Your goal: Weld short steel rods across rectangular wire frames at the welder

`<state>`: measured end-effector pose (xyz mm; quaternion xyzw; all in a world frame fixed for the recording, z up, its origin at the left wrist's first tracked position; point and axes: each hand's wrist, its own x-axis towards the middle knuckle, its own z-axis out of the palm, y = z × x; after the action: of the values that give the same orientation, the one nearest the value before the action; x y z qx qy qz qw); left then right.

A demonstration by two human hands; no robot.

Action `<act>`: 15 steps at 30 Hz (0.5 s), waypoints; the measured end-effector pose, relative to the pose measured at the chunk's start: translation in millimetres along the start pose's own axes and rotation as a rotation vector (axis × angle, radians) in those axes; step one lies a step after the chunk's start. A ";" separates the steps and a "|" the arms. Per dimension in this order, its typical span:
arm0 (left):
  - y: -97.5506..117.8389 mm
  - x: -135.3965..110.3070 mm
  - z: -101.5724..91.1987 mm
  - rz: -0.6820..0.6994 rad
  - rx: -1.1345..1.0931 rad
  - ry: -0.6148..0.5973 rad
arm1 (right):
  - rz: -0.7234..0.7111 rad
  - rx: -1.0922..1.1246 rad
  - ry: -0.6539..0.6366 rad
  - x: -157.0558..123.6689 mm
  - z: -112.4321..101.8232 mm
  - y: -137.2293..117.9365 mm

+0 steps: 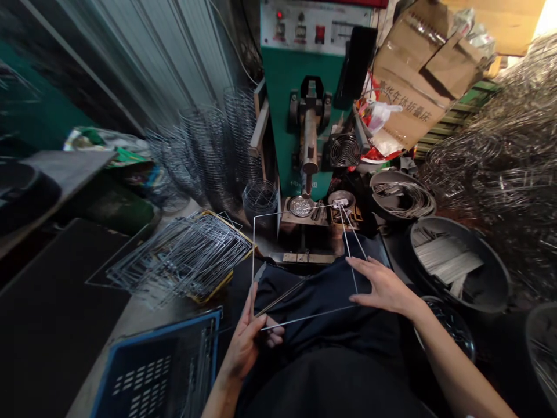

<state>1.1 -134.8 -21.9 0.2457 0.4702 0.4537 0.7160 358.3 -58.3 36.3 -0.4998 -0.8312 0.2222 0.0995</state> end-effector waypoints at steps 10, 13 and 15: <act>-10.6 12.6 17.6 -0.034 -0.041 -0.072 | -0.226 0.198 -0.259 43.3 41.3 -73.8; -11.6 11.3 14.6 -0.024 -0.076 -0.074 | -0.190 0.194 -0.237 37.8 45.8 -76.6; -10.3 9.5 11.5 -0.017 -0.072 -0.067 | -0.138 0.155 -0.179 31.8 43.7 -69.8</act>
<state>17.1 -130.4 -29.1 0.2308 0.4314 0.4556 0.7437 271.2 -70.3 28.7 -0.4106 -0.8494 0.3223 0.0783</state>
